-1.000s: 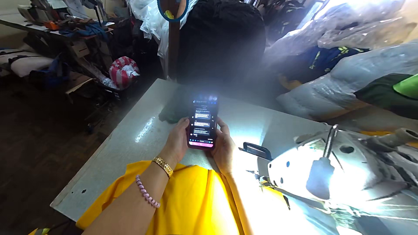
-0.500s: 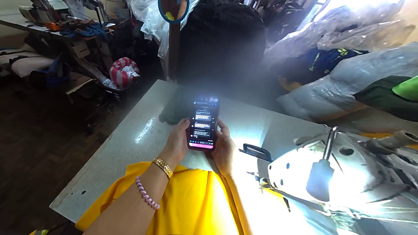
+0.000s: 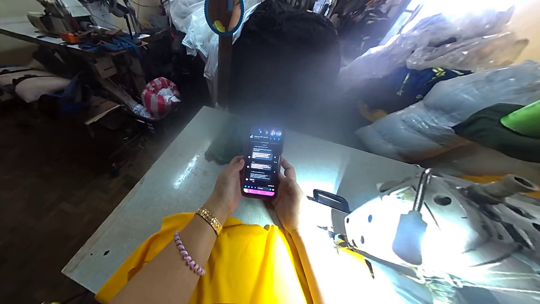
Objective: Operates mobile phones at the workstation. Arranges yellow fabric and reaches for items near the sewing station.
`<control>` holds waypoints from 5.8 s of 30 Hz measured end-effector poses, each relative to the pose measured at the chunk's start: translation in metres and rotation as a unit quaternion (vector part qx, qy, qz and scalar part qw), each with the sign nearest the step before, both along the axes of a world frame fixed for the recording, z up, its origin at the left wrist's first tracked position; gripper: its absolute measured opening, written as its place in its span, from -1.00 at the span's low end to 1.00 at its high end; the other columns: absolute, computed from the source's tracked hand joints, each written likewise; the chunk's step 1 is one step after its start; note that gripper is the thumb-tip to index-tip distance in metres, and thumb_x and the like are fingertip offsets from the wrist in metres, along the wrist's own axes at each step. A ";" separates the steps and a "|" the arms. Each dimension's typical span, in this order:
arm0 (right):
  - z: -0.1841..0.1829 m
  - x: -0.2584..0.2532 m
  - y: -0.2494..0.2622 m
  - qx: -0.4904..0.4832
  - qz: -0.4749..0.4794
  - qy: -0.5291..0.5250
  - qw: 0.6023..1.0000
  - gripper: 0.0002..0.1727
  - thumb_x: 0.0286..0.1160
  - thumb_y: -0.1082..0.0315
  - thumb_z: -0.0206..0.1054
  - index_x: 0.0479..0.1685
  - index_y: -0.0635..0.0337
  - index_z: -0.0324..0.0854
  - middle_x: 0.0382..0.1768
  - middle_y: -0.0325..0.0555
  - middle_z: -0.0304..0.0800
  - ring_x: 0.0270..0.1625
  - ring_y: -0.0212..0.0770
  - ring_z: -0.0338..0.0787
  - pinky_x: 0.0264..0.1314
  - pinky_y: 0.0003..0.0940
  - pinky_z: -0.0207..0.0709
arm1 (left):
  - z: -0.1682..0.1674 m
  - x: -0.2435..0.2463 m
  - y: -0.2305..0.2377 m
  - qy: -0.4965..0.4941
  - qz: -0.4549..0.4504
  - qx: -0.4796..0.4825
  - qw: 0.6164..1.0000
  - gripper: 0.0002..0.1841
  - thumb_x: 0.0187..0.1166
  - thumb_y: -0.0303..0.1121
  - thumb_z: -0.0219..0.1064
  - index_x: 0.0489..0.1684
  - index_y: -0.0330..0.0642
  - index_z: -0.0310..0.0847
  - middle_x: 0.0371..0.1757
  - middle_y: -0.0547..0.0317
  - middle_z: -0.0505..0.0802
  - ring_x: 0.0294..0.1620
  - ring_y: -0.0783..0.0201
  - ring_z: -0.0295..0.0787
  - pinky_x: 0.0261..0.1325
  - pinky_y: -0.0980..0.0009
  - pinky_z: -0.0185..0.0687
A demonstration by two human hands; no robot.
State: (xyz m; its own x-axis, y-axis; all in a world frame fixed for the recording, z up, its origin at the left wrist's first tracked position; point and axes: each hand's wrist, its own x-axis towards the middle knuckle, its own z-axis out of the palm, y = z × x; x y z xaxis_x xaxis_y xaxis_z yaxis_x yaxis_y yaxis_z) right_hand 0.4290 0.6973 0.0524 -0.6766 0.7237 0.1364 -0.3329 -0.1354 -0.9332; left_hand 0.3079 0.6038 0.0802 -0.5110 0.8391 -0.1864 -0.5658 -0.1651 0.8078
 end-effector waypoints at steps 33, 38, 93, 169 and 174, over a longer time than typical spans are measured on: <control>0.003 0.001 -0.002 -0.012 0.001 -0.011 1.000 -0.44 0.75 0.06 -0.21 0.73 -0.27 0.18 0.32 -0.10 0.76 0.18 -0.16 0.86 0.04 -0.15 0.79 | 0.000 -0.001 0.000 0.000 -0.006 -0.001 1.000 -0.56 0.91 -0.06 -0.25 0.48 0.02 0.43 0.22 0.06 0.81 0.18 0.17 0.80 0.16 0.14 0.73; 0.002 0.001 -0.001 -0.011 0.007 -0.009 1.000 -0.44 0.75 0.06 -0.20 0.73 -0.29 0.18 0.34 -0.09 0.74 0.19 -0.14 0.85 0.05 -0.13 0.79 | 0.002 0.000 -0.001 -0.006 -0.002 -0.001 1.000 -0.58 0.91 -0.07 -0.23 0.45 0.01 0.45 0.20 0.06 0.81 0.16 0.18 0.80 0.15 0.15 0.73; 0.002 0.001 0.000 -0.012 0.007 -0.009 1.000 -0.46 0.77 0.06 -0.20 0.72 -0.27 0.19 0.29 -0.08 0.76 0.14 -0.14 0.87 -0.02 -0.16 0.81 | -0.001 -0.002 0.000 -0.002 -0.007 -0.001 1.000 -0.57 0.92 -0.07 -0.25 0.45 0.01 0.44 0.21 0.06 0.80 0.18 0.18 0.79 0.19 0.14 0.71; 0.008 0.000 -0.002 -0.042 0.010 0.003 0.999 -0.44 0.70 0.16 -0.24 0.71 -0.23 0.14 0.27 -0.12 0.77 0.11 -0.18 0.88 -0.06 -0.20 0.81 | 0.000 -0.002 0.000 -0.016 -0.011 0.004 1.000 -0.56 0.91 -0.05 -0.26 0.42 0.03 0.47 0.21 0.07 0.81 0.18 0.18 0.80 0.17 0.14 0.73; 0.007 0.001 -0.002 -0.038 0.011 -0.002 0.999 -0.44 0.71 0.15 -0.22 0.72 -0.25 0.15 0.28 -0.10 0.77 0.13 -0.17 0.88 -0.03 -0.19 0.81 | 0.001 -0.002 0.000 -0.014 -0.013 0.002 1.000 -0.56 0.91 -0.06 -0.26 0.44 0.02 0.45 0.23 0.07 0.80 0.20 0.18 0.79 0.18 0.15 0.72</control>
State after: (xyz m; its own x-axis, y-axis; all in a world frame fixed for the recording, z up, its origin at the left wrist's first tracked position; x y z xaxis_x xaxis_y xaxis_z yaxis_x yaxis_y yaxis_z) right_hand 0.4295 0.6956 0.0592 -0.6922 0.7173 0.0789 -0.3261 -0.2134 -0.9209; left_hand 0.3059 0.6034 0.0808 -0.4831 0.8530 -0.1977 -0.5931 -0.1527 0.7905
